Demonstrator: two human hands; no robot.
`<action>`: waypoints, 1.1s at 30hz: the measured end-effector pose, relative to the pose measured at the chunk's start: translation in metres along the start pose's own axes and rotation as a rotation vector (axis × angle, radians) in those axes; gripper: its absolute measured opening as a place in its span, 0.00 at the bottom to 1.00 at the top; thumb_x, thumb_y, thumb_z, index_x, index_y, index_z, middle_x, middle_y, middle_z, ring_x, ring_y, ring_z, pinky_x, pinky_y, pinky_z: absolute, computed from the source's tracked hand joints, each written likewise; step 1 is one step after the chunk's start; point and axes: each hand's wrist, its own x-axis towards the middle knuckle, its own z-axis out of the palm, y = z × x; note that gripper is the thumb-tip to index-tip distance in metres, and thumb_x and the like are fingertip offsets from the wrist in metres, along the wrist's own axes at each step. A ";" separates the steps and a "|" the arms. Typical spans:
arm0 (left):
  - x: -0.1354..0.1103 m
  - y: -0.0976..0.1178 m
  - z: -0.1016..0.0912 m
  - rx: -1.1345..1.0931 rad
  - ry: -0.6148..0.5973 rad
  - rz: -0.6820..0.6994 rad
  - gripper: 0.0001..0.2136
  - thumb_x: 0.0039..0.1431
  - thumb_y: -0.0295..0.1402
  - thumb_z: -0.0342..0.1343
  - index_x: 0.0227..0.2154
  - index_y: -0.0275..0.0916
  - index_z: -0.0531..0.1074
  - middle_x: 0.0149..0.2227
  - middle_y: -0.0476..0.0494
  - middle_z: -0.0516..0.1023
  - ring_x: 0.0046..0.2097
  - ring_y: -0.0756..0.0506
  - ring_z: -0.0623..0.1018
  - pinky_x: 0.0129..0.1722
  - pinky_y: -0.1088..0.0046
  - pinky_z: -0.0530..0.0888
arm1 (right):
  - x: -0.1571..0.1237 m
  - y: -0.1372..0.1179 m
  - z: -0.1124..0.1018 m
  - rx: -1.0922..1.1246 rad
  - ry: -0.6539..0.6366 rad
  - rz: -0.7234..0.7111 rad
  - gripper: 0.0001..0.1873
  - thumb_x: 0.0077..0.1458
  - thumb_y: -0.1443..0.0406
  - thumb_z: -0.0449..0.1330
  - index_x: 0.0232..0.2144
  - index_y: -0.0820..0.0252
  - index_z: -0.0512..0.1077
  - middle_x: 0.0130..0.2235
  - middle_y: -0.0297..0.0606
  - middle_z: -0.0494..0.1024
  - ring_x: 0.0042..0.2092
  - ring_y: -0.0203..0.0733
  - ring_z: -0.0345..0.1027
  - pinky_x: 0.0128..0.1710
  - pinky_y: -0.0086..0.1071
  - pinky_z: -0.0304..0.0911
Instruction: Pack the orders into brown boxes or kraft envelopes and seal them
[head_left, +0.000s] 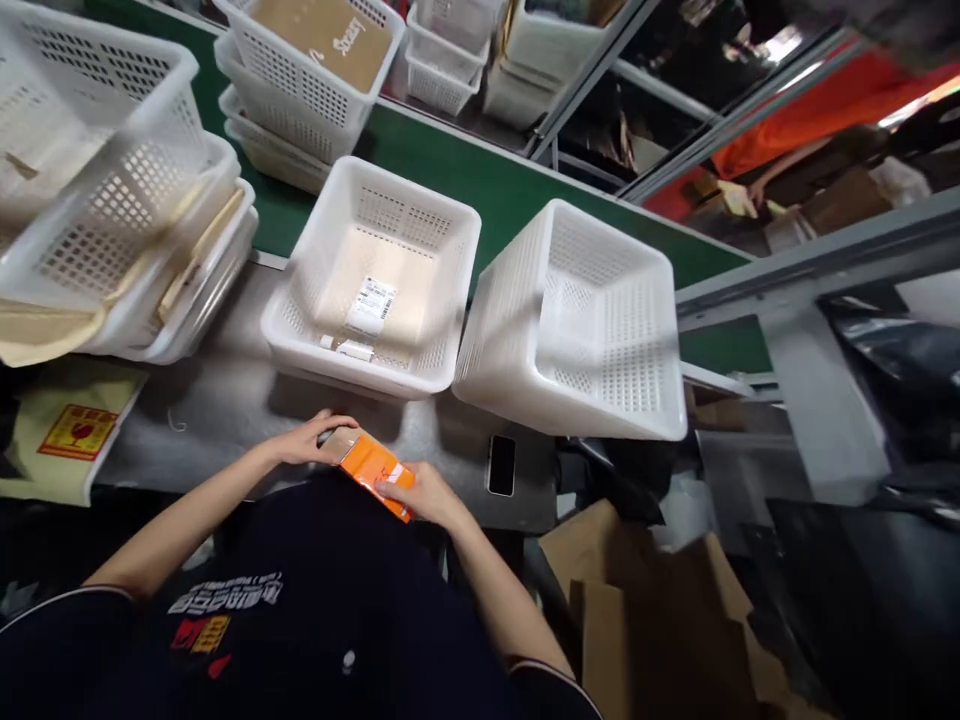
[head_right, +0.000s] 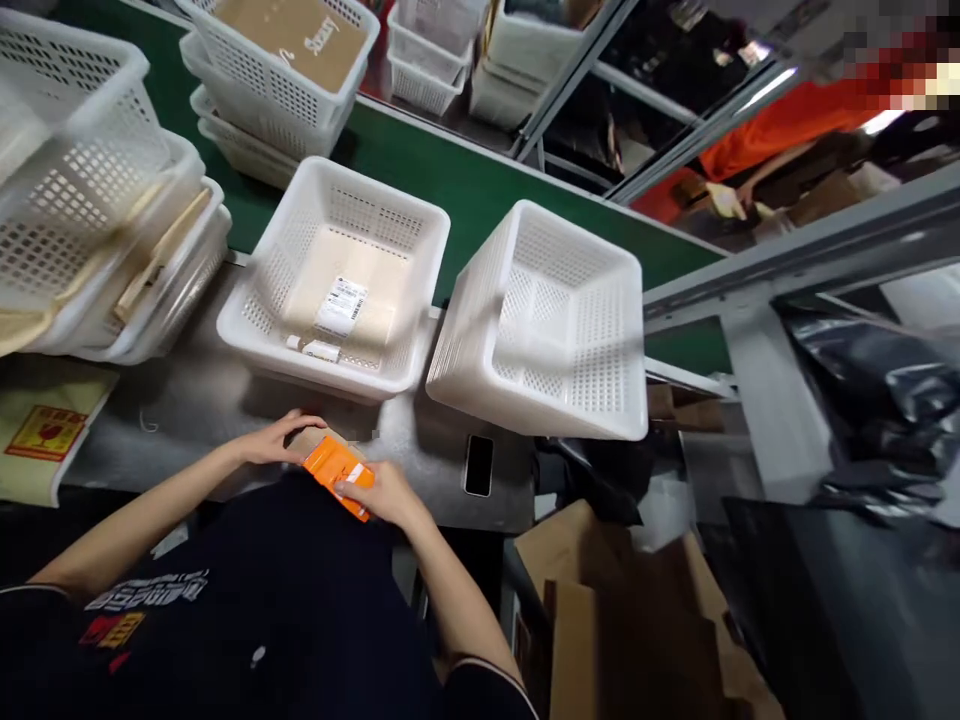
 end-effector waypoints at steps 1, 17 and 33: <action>0.000 0.000 -0.001 0.009 -0.006 -0.008 0.36 0.52 0.48 0.69 0.63 0.47 0.71 0.53 0.41 0.71 0.57 0.37 0.74 0.65 0.55 0.69 | -0.008 0.004 -0.006 -0.077 0.019 0.050 0.18 0.51 0.53 0.71 0.24 0.61 0.78 0.21 0.33 0.73 0.25 0.36 0.63 0.26 0.31 0.55; -0.023 0.026 0.025 0.829 -0.091 0.225 0.30 0.73 0.47 0.51 0.73 0.49 0.59 0.74 0.37 0.62 0.75 0.34 0.60 0.75 0.47 0.42 | 0.013 0.046 -0.007 -0.121 -0.053 0.119 0.17 0.51 0.54 0.70 0.26 0.63 0.78 0.23 0.32 0.74 0.27 0.34 0.63 0.28 0.29 0.55; -0.003 0.057 0.048 1.278 -0.103 0.164 0.27 0.66 0.24 0.56 0.64 0.54 0.72 0.69 0.32 0.68 0.70 0.24 0.66 0.63 0.33 0.63 | 0.034 0.014 0.004 -0.735 -0.040 0.145 0.25 0.59 0.46 0.63 0.41 0.63 0.82 0.42 0.49 0.85 0.43 0.51 0.78 0.40 0.36 0.67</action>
